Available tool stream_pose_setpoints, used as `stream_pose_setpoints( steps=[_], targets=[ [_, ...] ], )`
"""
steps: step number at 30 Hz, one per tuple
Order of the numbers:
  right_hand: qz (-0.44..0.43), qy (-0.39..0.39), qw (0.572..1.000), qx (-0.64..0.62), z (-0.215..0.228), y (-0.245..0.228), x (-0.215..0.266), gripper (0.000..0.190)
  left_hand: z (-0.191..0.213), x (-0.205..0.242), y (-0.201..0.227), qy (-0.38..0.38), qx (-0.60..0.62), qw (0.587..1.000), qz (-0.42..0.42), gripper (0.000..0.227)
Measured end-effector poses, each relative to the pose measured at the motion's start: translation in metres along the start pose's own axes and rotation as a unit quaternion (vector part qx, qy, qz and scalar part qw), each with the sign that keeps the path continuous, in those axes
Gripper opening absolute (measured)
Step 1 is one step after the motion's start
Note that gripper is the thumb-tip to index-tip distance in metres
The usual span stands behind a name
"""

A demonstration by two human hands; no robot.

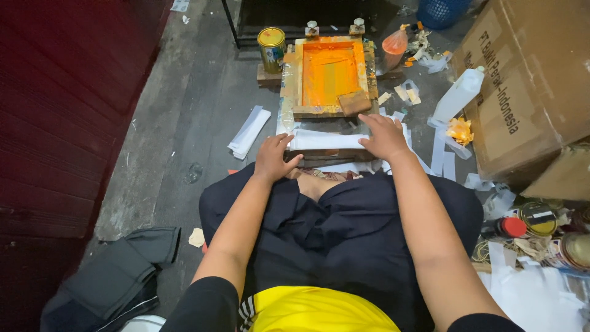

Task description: The person sits on the floor and uses a wooden block to apply orange paint onto a screen printing frame. They then place a strip of white paper onto the frame and press it with the block to transfer the paint. The person repeats this process with multiple paper strips.

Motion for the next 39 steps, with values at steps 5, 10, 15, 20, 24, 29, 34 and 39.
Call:
stream_pose_setpoints(
  steps=[5, 10, 15, 20, 24, 29, 34, 39],
  targets=[
    [0.007, -0.017, 1.000, -0.018, -0.012, 0.011, -0.006, 0.066, -0.009, 0.000, 0.007, -0.015, 0.004, 1.000, -0.020, 0.062],
    [0.013, -0.044, 0.999, -0.011, -0.033, 0.022, -0.021, 0.065, -0.024, -0.003, 0.012, -0.028, 0.021, 0.999, -0.037, 0.060],
    [0.025, -0.071, 0.997, -0.028, -0.043, 0.025, -0.036, 0.067, -0.037, -0.012, 0.009, -0.010, 0.010, 0.999, -0.051, 0.067],
    [0.032, -0.104, 0.993, -0.046, -0.053, 0.029, -0.047, 0.069, -0.049, -0.026, 0.001, -0.011, 0.021, 0.999, -0.040, 0.072],
    [0.028, -0.130, 0.990, -0.042, -0.059, 0.033, -0.054, 0.070, -0.053, -0.044, 0.003, -0.038, 0.031, 0.999, -0.022, 0.080],
    [0.055, -0.138, 0.988, -0.047, -0.050, 0.027, -0.055, 0.066, -0.071, -0.071, 0.008, -0.144, 0.004, 0.989, 0.017, 0.086],
    [0.070, -0.127, 0.988, -0.044, -0.043, 0.027, -0.058, 0.059, -0.078, -0.073, 0.006, -0.185, -0.027, 0.982, 0.023, 0.087],
    [0.090, -0.114, 0.989, -0.020, -0.052, 0.031, -0.061, 0.048, -0.084, -0.071, -0.005, -0.184, -0.030, 0.982, 0.020, 0.076]
  ],
)
Point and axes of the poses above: each hand's wrist, its own x-axis away from the middle knuckle, its own z-axis out of the back of the hand, y = z × x, the point moved 9 cm from there along -x, towards the middle knuckle, and after that the axes turned 13 degrees about z, right-handed, at the moved point
